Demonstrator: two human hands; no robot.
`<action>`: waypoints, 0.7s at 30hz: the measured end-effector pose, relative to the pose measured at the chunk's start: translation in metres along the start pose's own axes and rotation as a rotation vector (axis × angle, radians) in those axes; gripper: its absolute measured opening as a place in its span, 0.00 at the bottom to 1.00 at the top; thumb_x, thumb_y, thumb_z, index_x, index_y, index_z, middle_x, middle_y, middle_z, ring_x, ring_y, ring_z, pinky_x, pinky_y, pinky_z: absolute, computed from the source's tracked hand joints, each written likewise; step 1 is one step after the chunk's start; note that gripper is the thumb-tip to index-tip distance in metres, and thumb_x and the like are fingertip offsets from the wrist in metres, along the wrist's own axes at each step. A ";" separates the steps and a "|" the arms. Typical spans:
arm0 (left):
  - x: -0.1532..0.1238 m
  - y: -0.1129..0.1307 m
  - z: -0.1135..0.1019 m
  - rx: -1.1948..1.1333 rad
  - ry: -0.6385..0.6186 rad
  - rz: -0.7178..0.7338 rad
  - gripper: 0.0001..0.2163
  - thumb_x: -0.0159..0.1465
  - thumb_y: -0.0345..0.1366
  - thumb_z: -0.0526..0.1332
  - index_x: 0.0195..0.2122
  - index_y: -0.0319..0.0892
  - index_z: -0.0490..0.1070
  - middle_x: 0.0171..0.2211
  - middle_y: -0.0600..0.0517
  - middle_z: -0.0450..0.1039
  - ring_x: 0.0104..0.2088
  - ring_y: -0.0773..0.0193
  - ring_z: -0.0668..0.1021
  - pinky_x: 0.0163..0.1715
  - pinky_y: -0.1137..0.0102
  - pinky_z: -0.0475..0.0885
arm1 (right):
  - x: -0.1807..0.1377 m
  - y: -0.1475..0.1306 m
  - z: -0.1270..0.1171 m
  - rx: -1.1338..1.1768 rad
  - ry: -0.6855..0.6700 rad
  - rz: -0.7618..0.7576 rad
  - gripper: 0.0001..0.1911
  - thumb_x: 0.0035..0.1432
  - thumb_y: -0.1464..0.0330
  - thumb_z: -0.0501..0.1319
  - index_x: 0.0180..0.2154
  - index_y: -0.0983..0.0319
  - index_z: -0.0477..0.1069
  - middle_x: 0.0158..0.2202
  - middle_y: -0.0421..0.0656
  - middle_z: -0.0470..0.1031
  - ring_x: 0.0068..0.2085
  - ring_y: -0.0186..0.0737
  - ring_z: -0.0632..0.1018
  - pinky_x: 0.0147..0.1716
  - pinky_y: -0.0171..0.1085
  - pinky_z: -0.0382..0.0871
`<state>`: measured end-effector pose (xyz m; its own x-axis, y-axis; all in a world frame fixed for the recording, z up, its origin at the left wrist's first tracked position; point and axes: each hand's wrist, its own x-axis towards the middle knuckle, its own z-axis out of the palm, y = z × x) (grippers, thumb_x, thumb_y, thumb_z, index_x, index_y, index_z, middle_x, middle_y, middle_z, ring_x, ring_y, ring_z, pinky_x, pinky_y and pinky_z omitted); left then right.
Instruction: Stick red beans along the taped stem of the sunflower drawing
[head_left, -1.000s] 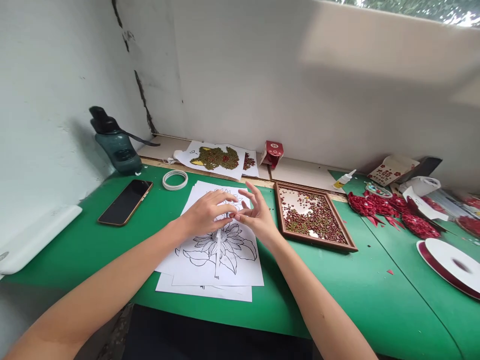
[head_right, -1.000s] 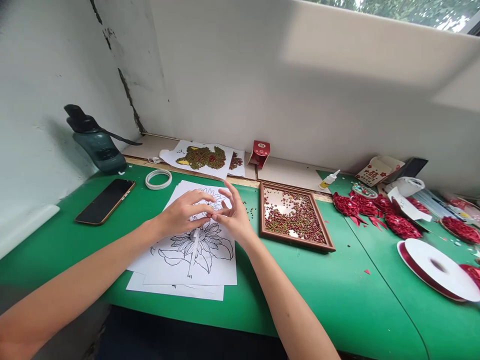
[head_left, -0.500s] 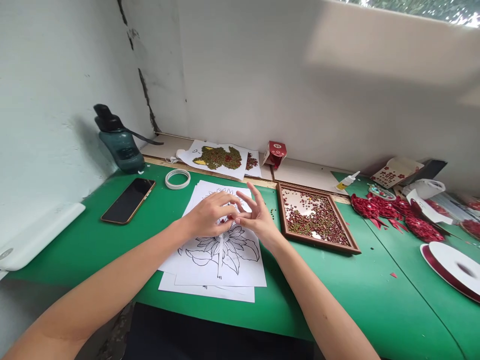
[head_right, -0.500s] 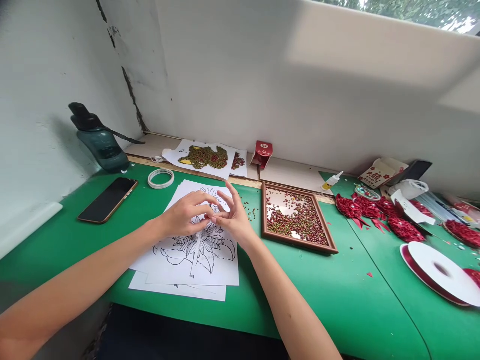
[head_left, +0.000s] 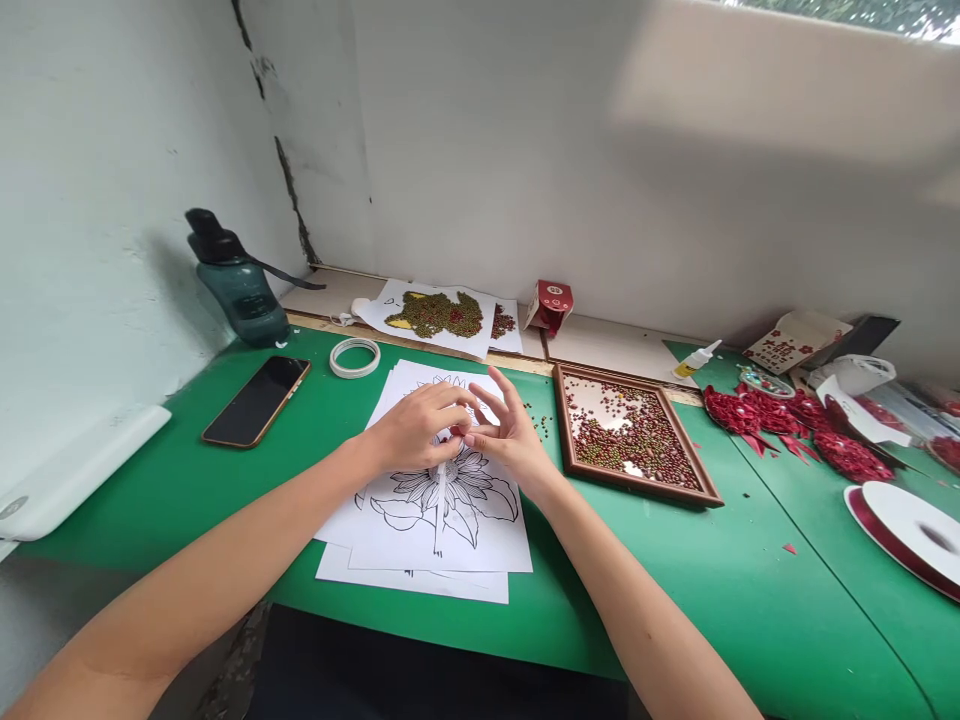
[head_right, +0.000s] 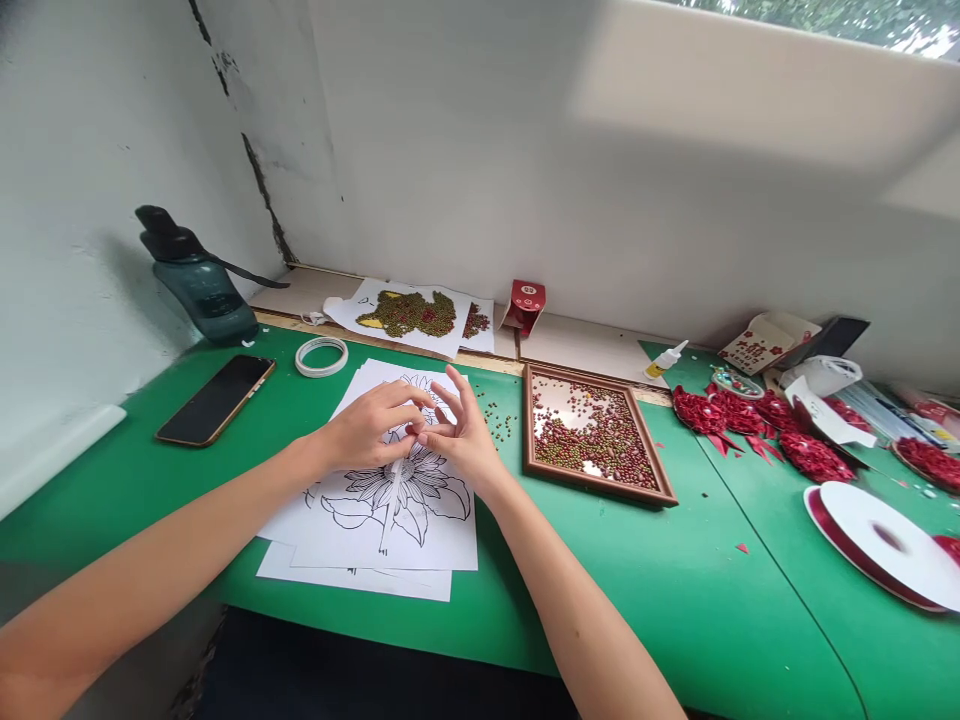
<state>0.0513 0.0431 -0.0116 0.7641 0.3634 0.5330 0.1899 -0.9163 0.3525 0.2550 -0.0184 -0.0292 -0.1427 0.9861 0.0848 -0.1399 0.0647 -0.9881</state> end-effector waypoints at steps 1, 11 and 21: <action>0.000 0.000 0.000 0.001 -0.001 -0.001 0.04 0.64 0.28 0.60 0.35 0.44 0.70 0.52 0.48 0.76 0.47 0.55 0.76 0.43 0.60 0.70 | 0.000 0.000 0.000 -0.001 0.003 0.001 0.55 0.51 0.69 0.76 0.70 0.36 0.50 0.72 0.44 0.59 0.40 0.37 0.85 0.72 0.59 0.53; 0.000 -0.001 -0.001 -0.012 0.018 -0.002 0.04 0.64 0.29 0.60 0.37 0.45 0.72 0.52 0.47 0.75 0.51 0.54 0.77 0.48 0.57 0.73 | 0.001 -0.002 0.001 0.005 0.038 0.041 0.56 0.48 0.64 0.78 0.70 0.37 0.50 0.72 0.49 0.56 0.40 0.40 0.84 0.51 0.56 0.79; 0.000 -0.001 -0.001 -0.022 0.014 -0.004 0.04 0.64 0.29 0.61 0.37 0.44 0.71 0.51 0.47 0.75 0.50 0.54 0.77 0.47 0.58 0.73 | 0.002 0.000 0.002 -0.076 0.072 0.000 0.56 0.48 0.65 0.78 0.70 0.38 0.51 0.68 0.50 0.61 0.37 0.37 0.84 0.60 0.63 0.70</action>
<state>0.0506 0.0443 -0.0110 0.7548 0.3699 0.5418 0.1795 -0.9108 0.3717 0.2530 -0.0169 -0.0288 -0.0711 0.9944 0.0785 -0.0644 0.0739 -0.9952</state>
